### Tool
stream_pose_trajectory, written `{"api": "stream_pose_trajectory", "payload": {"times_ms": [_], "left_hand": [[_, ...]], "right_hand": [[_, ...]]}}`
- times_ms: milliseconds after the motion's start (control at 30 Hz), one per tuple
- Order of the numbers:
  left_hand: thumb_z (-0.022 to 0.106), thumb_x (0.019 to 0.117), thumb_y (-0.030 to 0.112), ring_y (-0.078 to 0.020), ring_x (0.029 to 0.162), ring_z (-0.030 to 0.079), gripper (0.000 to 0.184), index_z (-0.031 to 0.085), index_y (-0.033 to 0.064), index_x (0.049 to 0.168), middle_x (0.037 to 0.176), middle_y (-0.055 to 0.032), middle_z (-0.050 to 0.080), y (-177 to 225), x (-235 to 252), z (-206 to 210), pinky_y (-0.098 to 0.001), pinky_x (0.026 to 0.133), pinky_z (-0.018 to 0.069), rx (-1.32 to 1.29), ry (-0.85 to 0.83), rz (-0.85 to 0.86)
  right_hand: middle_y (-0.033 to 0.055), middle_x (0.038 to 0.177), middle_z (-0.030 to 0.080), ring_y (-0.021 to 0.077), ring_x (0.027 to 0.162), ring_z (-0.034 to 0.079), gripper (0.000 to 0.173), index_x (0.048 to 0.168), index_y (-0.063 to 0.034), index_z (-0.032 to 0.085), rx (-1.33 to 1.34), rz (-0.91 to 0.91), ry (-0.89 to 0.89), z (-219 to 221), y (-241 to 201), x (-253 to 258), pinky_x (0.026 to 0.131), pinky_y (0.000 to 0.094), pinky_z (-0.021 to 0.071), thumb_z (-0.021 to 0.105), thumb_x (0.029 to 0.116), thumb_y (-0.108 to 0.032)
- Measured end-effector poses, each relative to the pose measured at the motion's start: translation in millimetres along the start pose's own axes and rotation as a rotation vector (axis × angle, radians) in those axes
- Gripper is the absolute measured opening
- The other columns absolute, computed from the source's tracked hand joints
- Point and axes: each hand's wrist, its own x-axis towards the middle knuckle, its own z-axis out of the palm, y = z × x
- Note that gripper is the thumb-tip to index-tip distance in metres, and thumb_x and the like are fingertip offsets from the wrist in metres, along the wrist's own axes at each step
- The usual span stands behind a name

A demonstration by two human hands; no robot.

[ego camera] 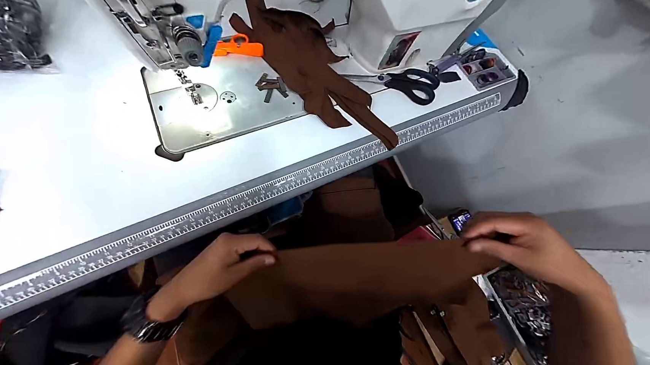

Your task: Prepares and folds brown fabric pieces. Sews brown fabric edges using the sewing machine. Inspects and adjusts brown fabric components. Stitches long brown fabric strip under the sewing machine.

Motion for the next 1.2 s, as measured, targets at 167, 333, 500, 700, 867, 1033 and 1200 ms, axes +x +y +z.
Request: {"api": "stream_pose_trajectory", "payload": {"times_ms": [167,333,500,700,867,1033,1200], "left_hand": [[0.067,0.0992,0.019,-0.0069,0.089,0.068,0.012,0.075,0.0118,0.105,0.095,0.0017,0.074,-47.5,26.4,17.2,-0.0368,0.087,0.0572,-0.053,0.197,-0.418],[0.075,0.0942,0.025,-0.0149,0.123,0.063,0.038,0.068,0.0081,0.128,0.126,-0.0077,0.07,-74.5,40.8,22.5,-0.0437,0.111,0.0476,-0.025,0.373,-0.469],[0.069,0.0977,0.027,-0.0293,0.115,0.068,0.028,0.074,0.0063,0.116,0.116,-0.0158,0.073,-64.3,-8.0,7.6,-0.0579,0.103,0.0504,0.413,0.417,-0.487],[0.074,0.0939,0.018,-0.0335,0.112,0.066,0.024,0.074,0.0056,0.114,0.12,-0.0158,0.069,-42.8,-135.3,-11.0,-0.0571,0.1,0.052,0.603,0.598,-0.626],[0.078,0.0898,0.016,-0.035,0.11,0.065,0.029,0.073,0.0045,0.116,0.117,-0.0169,0.068,-52.6,-155.1,14.7,-0.0578,0.096,0.0528,0.64,0.607,-0.599],[0.078,0.0888,0.023,-0.0314,0.11,0.065,0.028,0.074,0.0115,0.114,0.116,-0.0113,0.068,-61.1,-154.5,25.0,-0.0533,0.092,0.0543,0.706,0.616,-0.533],[0.08,0.0851,0.037,-0.0266,0.105,0.064,0.026,0.072,0.0122,0.087,0.106,-0.0065,0.069,-67.2,-187.2,12.9,-0.0528,0.093,0.0532,0.519,0.531,-0.465]], "right_hand": [[-0.0056,0.089,0.074,0.0027,0.076,0.067,0.01,0.099,-0.0118,0.077,-0.022,0.088,0.085,14.8,53.7,49.9,0.07,0.0231,0.0586,0.069,0.0941,-0.017],[-0.0023,0.091,0.074,0.0058,0.077,0.068,0.01,0.102,-0.01,0.076,-0.131,0.087,0.119,15.5,71.5,88.5,0.073,0.0266,0.0589,0.069,0.0946,-0.012],[0.0226,0.122,0.068,0.0443,0.114,0.064,0.032,0.125,-0.0017,0.07,-0.56,0.008,0.061,48.4,54.1,101.3,0.095,0.0672,0.0493,0.062,0.1014,-0.023],[0.0045,0.106,0.074,0.0198,0.098,0.072,0.024,0.111,-0.0144,0.078,-0.283,-0.14,-0.092,205.8,-42.7,127.9,0.085,0.0454,0.061,0.063,0.0995,-0.029],[0.0083,0.126,0.068,0.0283,0.114,0.066,0.032,0.126,-0.0181,0.072,-0.265,-0.265,-0.243,355.6,-59.7,187.5,0.094,0.0527,0.0568,0.074,0.0941,-0.02],[0.0094,0.11,0.068,0.0282,0.103,0.067,0.013,0.097,-0.0105,0.074,-0.279,-0.324,-0.228,392.9,-52.3,198.7,0.087,0.0501,0.0582,0.08,0.0873,-0.016],[0.0014,0.096,0.074,0.02,0.089,0.073,0.015,0.101,-0.0174,0.075,-0.285,-0.349,-0.344,335.2,-86.5,177.1,0.079,0.0476,0.0608,0.066,0.0987,-0.03]]}}
